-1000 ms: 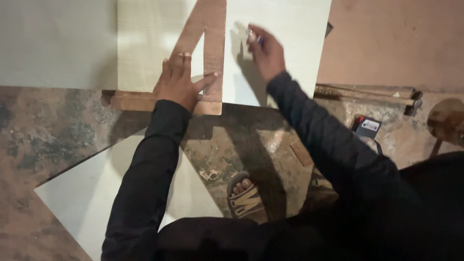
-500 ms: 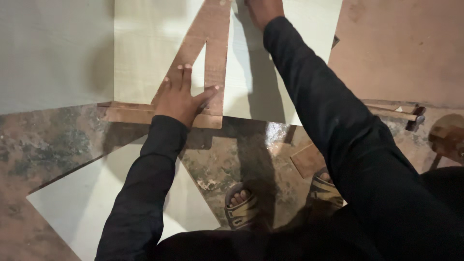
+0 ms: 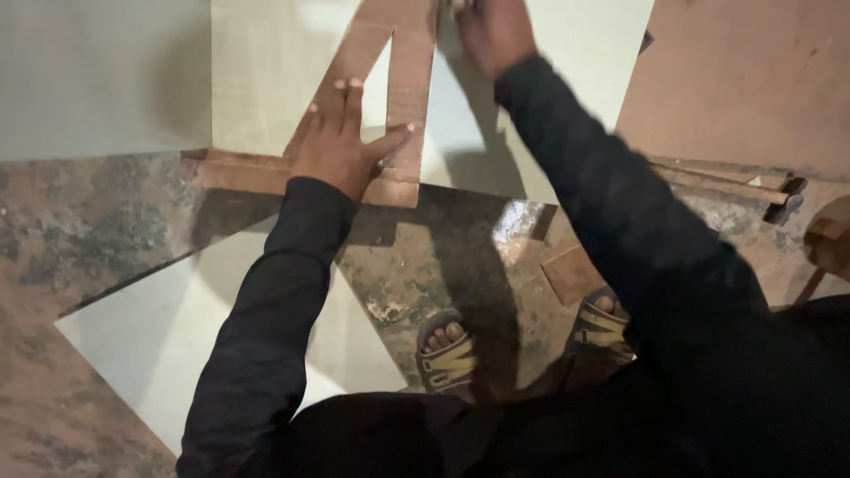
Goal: The person measures a white board using a tape measure and marks it with a pen. They then use a wooden set square and a metal square to draw straight lines and angles on the board.
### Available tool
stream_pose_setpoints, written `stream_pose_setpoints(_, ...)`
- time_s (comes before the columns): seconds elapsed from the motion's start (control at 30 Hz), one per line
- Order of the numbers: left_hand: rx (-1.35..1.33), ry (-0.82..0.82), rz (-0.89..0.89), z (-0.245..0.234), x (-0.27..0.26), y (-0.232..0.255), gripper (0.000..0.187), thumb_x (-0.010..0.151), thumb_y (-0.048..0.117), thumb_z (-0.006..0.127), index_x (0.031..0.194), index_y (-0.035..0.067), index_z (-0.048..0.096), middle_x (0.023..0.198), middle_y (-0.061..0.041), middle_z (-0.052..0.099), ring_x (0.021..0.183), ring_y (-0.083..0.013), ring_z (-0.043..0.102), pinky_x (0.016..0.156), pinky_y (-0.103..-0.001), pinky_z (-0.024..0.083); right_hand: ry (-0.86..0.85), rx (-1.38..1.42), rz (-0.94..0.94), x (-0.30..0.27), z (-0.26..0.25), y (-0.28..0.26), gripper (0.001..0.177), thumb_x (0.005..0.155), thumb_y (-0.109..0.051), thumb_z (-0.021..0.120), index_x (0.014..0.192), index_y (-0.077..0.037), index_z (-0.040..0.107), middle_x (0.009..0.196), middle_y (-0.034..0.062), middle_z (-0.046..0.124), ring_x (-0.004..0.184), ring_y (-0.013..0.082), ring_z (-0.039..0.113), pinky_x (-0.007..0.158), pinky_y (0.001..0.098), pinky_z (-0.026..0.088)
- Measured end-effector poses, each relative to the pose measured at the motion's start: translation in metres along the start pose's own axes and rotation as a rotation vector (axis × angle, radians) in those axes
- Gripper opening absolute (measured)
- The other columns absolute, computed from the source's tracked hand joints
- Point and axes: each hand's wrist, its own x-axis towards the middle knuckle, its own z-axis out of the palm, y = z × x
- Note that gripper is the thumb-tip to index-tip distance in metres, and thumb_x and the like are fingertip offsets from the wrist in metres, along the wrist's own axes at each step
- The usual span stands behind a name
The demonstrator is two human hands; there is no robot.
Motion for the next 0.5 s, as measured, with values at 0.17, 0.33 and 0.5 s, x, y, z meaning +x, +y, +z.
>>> stream_pose_setpoints(0.17, 0.057, -0.020, 0.006, 0.007, 0.005, -0.001, 0.077, 0.085, 0.026, 0.078, 0.152, 0.049, 0.048, 0.162, -0.031, 0.027, 0.151, -0.0449, 0.026, 0.110, -0.066, 0.037, -0.178, 0.203, 0.261, -0.115, -0.015, -0.086, 0.028, 0.092, -0.013, 0.067, 0.118, -0.002, 0.066, 0.092, 0.0221, 0.072, 0.081, 0.0372, 0.073, 0.074, 0.0445, 0.057)
stream_pose_setpoints(0.33, 0.150, -0.009, -0.004, 0.014, 0.004, -0.002, 0.078, 0.094, 0.019, 0.069, 0.157, 0.054, 0.042, 0.165, -0.030, 0.025, 0.151, -0.0445, 0.026, 0.112, -0.063, 0.036, -0.217, 0.251, 0.215, -0.198, -0.026, -0.153, 0.029, 0.096, -0.016, 0.057, 0.120, -0.003, 0.068, 0.097, 0.0225, 0.074, 0.087, 0.0397, 0.072, 0.078, 0.0466, 0.056)
stream_pose_setpoints(0.5, 0.095, -0.077, -0.025, 0.018, 0.010, -0.002, 0.071, 0.101, 0.011, 0.053, 0.155, 0.055, 0.039, 0.164, -0.030, 0.022, 0.153, -0.0435, 0.022, 0.111, -0.065, 0.036, -0.302, 0.230, 0.193, -0.208, -0.040, -0.171, 0.028, 0.104, -0.030, 0.061, 0.111, -0.006, 0.072, 0.095, 0.0214, 0.074, 0.085, 0.0374, 0.072, 0.076, 0.0455, 0.056)
